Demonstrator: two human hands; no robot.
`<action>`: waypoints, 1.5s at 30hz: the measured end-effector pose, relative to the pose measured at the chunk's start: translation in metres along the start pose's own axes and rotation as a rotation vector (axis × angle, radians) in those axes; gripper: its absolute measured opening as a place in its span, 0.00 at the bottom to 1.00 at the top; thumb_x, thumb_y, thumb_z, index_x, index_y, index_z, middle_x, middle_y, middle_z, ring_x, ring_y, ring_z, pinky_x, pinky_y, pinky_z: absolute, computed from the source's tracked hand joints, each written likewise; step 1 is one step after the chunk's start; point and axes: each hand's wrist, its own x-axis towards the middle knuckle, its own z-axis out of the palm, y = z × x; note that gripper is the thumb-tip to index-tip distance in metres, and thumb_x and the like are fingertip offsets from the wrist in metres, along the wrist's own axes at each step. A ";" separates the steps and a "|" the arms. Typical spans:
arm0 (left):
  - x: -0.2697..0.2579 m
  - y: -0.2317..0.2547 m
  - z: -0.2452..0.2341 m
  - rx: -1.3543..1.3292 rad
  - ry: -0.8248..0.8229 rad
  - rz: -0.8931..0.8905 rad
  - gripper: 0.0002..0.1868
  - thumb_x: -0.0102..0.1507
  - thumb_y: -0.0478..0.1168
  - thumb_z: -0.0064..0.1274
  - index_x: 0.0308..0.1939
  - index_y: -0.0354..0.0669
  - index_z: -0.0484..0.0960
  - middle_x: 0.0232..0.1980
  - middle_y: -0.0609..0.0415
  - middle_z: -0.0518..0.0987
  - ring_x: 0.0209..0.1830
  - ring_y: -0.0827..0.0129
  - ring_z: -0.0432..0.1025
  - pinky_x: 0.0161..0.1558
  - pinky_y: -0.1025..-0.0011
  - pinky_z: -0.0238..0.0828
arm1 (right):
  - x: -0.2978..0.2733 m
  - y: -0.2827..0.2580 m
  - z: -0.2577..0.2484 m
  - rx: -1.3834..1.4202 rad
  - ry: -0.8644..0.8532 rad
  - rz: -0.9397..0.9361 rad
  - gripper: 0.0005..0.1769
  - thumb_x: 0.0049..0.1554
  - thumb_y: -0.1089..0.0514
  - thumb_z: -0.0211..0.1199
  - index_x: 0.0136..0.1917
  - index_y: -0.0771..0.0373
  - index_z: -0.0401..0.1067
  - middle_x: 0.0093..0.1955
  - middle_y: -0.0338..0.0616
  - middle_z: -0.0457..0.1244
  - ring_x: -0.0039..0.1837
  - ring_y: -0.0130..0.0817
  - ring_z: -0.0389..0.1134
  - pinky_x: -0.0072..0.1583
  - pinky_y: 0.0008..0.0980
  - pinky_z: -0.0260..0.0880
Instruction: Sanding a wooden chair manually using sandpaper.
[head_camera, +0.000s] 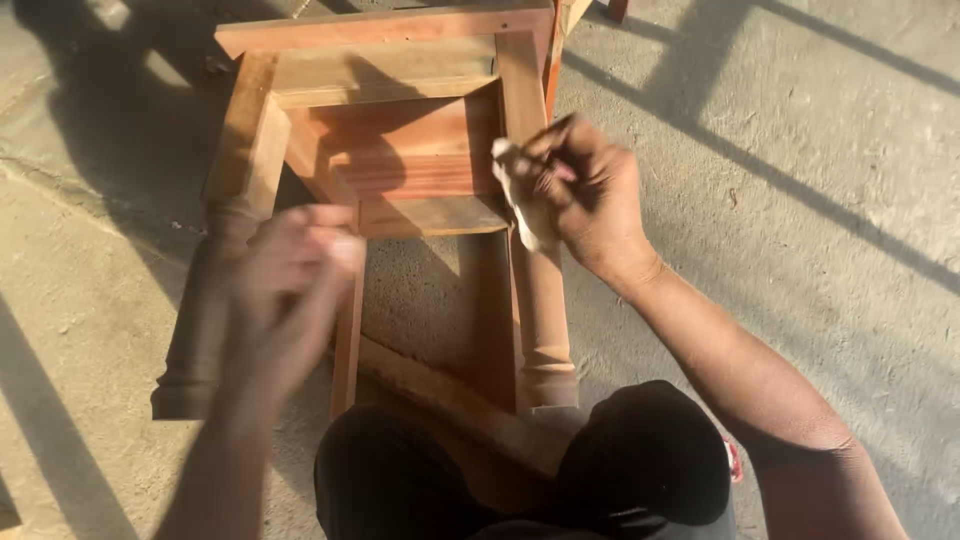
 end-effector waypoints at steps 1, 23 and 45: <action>-0.003 0.015 0.022 -0.217 -0.092 -0.064 0.23 0.68 0.49 0.51 0.65 0.46 0.72 0.61 0.47 0.78 0.58 0.62 0.77 0.53 0.65 0.79 | 0.003 -0.012 0.002 0.206 0.055 -0.040 0.03 0.68 0.66 0.63 0.53 0.64 0.70 0.50 0.40 0.68 0.51 0.25 0.71 0.56 0.27 0.77; 0.026 0.073 0.135 -0.009 -0.707 0.015 0.06 0.61 0.35 0.62 0.31 0.39 0.82 0.32 0.54 0.86 0.27 0.77 0.81 0.25 0.76 0.79 | -0.013 0.037 -0.040 0.726 0.322 0.029 0.02 0.73 0.62 0.59 0.55 0.61 0.70 0.51 0.35 0.66 0.52 0.23 0.68 0.55 0.28 0.75; -0.011 0.035 0.125 0.150 -0.300 0.708 0.14 0.60 0.29 0.58 0.49 0.42 0.83 0.56 0.50 0.77 0.59 0.57 0.69 0.59 0.58 0.69 | -0.007 0.035 -0.034 0.546 0.380 0.035 0.05 0.72 0.63 0.62 0.52 0.64 0.68 0.46 0.34 0.65 0.45 0.19 0.65 0.47 0.23 0.69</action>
